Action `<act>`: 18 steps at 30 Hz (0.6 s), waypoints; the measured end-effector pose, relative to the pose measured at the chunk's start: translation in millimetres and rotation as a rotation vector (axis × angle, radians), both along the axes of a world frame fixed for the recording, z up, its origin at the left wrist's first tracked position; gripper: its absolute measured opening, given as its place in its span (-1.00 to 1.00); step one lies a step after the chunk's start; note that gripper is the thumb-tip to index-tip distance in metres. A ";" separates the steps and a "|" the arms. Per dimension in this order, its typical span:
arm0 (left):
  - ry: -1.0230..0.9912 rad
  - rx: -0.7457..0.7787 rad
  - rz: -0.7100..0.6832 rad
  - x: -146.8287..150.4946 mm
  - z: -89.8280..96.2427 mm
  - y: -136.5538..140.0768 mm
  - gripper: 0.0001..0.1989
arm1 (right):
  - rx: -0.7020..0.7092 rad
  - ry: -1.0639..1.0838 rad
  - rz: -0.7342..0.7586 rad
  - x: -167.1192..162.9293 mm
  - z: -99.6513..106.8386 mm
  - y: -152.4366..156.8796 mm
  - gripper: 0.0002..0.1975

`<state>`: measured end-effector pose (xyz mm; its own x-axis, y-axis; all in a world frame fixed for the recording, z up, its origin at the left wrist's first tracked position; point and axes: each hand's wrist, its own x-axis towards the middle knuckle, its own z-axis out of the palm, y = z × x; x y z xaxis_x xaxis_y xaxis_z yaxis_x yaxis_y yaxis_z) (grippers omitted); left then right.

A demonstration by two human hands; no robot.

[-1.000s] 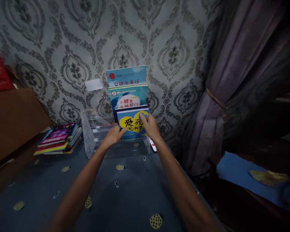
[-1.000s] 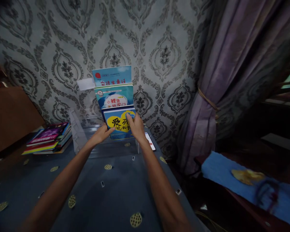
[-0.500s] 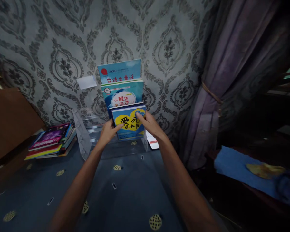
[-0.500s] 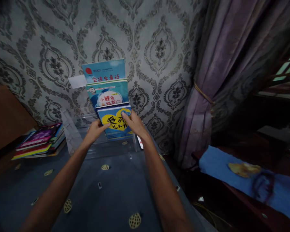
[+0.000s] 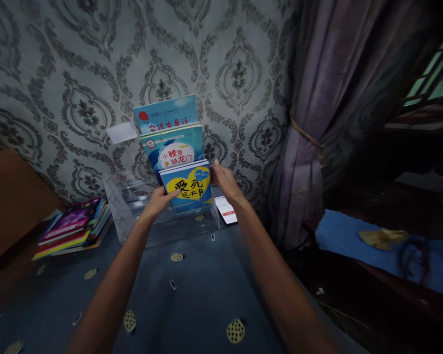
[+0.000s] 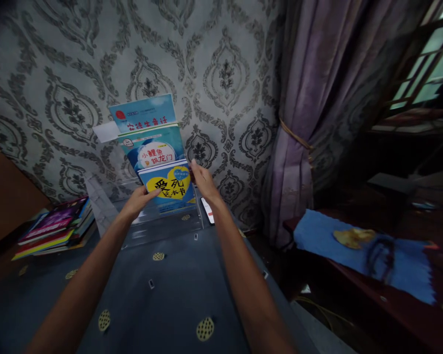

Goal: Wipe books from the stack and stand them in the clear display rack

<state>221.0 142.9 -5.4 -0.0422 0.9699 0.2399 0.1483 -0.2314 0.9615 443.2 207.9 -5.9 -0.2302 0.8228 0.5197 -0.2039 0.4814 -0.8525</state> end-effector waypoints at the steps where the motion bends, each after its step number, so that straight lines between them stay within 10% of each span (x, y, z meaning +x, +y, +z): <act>1: -0.011 0.015 0.013 -0.2 -1.5 -0.1 -0.30 | -0.015 0.020 0.007 0.3 -0.3 1.0 -0.24; 18: -0.300 0.250 0.141 0.9 -12.3 -1.3 -0.40 | 0.032 -0.099 0.062 2.9 2.7 -3.8 -0.30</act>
<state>221.9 141.6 -17.7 -0.2742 0.8632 0.4240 -0.0829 -0.4605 0.8838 446.1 204.1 -3.2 -0.3321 0.7885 0.5177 -0.1499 0.4978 -0.8542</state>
